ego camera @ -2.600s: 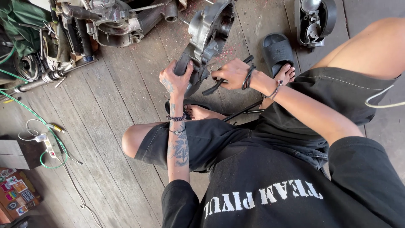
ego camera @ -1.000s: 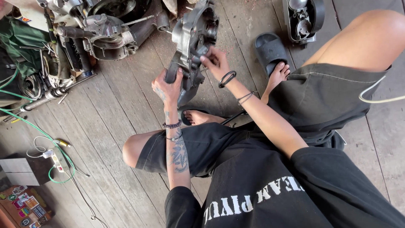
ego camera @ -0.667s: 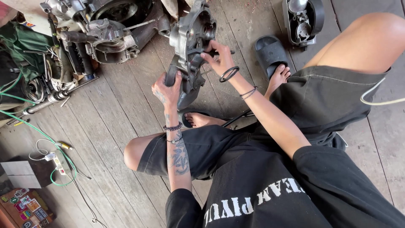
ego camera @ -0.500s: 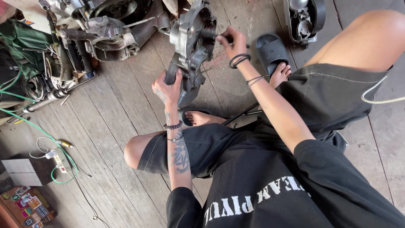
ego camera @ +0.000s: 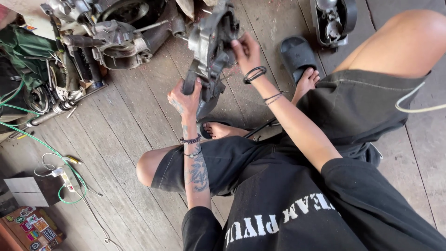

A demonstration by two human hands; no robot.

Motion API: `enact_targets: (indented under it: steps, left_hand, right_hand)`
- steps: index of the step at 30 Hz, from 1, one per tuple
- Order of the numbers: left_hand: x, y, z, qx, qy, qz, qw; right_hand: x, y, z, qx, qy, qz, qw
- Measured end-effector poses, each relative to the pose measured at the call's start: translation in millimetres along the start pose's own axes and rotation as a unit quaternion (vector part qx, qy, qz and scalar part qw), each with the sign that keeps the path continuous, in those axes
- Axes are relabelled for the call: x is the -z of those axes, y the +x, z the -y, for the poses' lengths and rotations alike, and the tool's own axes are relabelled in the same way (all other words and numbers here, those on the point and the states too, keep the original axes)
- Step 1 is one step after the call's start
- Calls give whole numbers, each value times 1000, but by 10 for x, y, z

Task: A person sits on the floor and uses a small hand tool to scrape and clean the interior of a motorcycle engine casing.

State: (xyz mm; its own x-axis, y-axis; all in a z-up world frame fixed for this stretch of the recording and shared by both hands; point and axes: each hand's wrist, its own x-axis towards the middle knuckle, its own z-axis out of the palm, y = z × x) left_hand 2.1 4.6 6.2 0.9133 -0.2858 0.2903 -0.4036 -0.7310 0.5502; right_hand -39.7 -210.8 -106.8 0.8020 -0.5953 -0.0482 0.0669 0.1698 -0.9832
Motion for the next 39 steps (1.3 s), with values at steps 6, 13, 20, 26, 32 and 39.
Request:
enact_targets:
  steps: [6,13,20,26,32,39]
  left_hand:
    - [3,2,54,0,12,-29,1000]
    - [-88,17,186,19,31,-43,998]
    - [-109,-44,127,50,34,-55,997]
    - [-106,-23,113,69,39,-54,995]
    - [-129,-27,92,68,64,-51,994]
    - [-110,-37,77,46,63,-45,996]
  right_hand:
    - [-30,-87,85,26,-170,65,983]
    - [6,-26,-251,18,-99,43,994]
    - [-6,114,-548,32,-104,49,993]
    - [55,36,-299,-95,34,-7,995]
    - [-353,-565,202,-77,9,61,995]
    - [-479,-257,229,-48,58,-72,995]
